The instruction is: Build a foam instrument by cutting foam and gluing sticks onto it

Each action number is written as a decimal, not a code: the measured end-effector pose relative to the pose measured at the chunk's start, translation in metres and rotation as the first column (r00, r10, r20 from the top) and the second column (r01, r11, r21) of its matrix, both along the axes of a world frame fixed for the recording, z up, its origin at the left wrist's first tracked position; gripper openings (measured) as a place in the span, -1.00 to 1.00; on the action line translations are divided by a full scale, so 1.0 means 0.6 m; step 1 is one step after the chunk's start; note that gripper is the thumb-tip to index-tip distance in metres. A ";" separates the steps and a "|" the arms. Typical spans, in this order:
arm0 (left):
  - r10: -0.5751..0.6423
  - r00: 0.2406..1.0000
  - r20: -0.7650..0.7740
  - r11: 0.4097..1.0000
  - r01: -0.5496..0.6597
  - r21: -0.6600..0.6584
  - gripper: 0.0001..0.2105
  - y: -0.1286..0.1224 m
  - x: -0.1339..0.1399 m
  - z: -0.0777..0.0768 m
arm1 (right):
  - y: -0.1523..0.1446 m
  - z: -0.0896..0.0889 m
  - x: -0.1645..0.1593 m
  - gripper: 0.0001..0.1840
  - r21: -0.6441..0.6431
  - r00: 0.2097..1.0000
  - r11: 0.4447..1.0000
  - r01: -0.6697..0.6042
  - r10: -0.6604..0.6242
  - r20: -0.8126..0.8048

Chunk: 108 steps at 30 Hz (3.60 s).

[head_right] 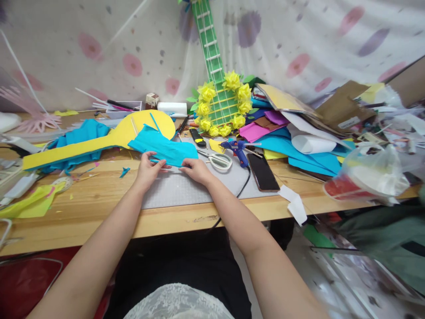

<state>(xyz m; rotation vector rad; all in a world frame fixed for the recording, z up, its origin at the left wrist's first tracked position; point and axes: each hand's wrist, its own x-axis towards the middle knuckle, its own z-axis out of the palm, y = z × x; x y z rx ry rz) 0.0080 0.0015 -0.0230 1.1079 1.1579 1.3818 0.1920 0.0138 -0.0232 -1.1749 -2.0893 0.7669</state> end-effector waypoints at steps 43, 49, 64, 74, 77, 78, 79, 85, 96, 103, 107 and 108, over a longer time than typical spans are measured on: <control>0.260 0.607 -0.751 0.882 0.168 0.441 -0.92 0.022 -0.017 0.043 | 0.008 0.010 0.028 -0.80 -0.015 0.997 0.999 0.045 -0.046 -0.059; 0.279 0.726 -0.629 0.875 0.077 0.478 -0.92 0.020 -0.017 0.048 | -0.002 0.024 0.020 -0.75 -0.084 0.990 0.996 0.039 -0.049 -0.132; 0.362 0.881 -0.305 0.895 -0.236 0.379 -0.71 0.033 -0.039 0.031 | 0.004 0.015 0.023 -0.78 -0.030 0.991 0.995 0.092 -0.095 -0.098; 0.384 0.468 -0.796 0.821 0.221 0.526 -0.83 0.012 -0.019 0.061 | 0.005 0.012 0.021 -0.81 0.023 0.989 0.992 0.121 -0.118 -0.088; 0.363 0.429 -0.827 0.825 0.265 0.500 -0.85 0.011 -0.014 0.061 | 0.005 0.012 0.021 -0.80 0.026 0.988 0.993 0.119 -0.116 -0.097; 0.363 0.424 -0.830 0.828 0.262 0.496 -0.86 0.011 -0.013 0.059 | 0.004 0.012 0.021 -0.80 0.030 0.989 0.993 0.118 -0.115 -0.095; 0.366 0.422 -0.830 0.831 0.252 0.495 -0.87 0.012 -0.013 0.057 | 0.004 0.012 0.021 -0.80 0.035 0.989 0.992 0.117 -0.114 -0.091; 0.391 0.457 -0.799 0.850 0.154 0.504 -0.88 0.015 -0.004 0.049 | -0.001 0.019 0.019 -0.79 0.033 0.990 0.993 0.112 -0.109 -0.086; 0.482 0.698 -0.529 0.869 -0.306 0.388 -0.79 0.034 -0.033 0.042 | 0.005 0.015 0.023 -0.78 -0.005 0.986 0.993 0.120 -0.120 -0.115; 0.330 0.833 -0.445 0.939 -0.244 0.241 -0.66 0.026 -0.029 0.044 | 0.004 0.015 0.022 -0.75 -0.023 0.985 0.993 0.116 -0.118 -0.123; 0.241 0.964 -0.116 0.970 -0.235 0.068 -0.71 0.019 -0.002 0.047 | 0.002 0.018 0.023 -0.73 -0.027 0.988 0.995 0.091 -0.094 -0.126; 0.201 0.979 -0.036 0.979 -0.200 0.031 -0.65 0.018 0.004 0.048 | 0.002 0.018 0.023 -0.72 -0.027 0.989 0.996 0.087 -0.090 -0.121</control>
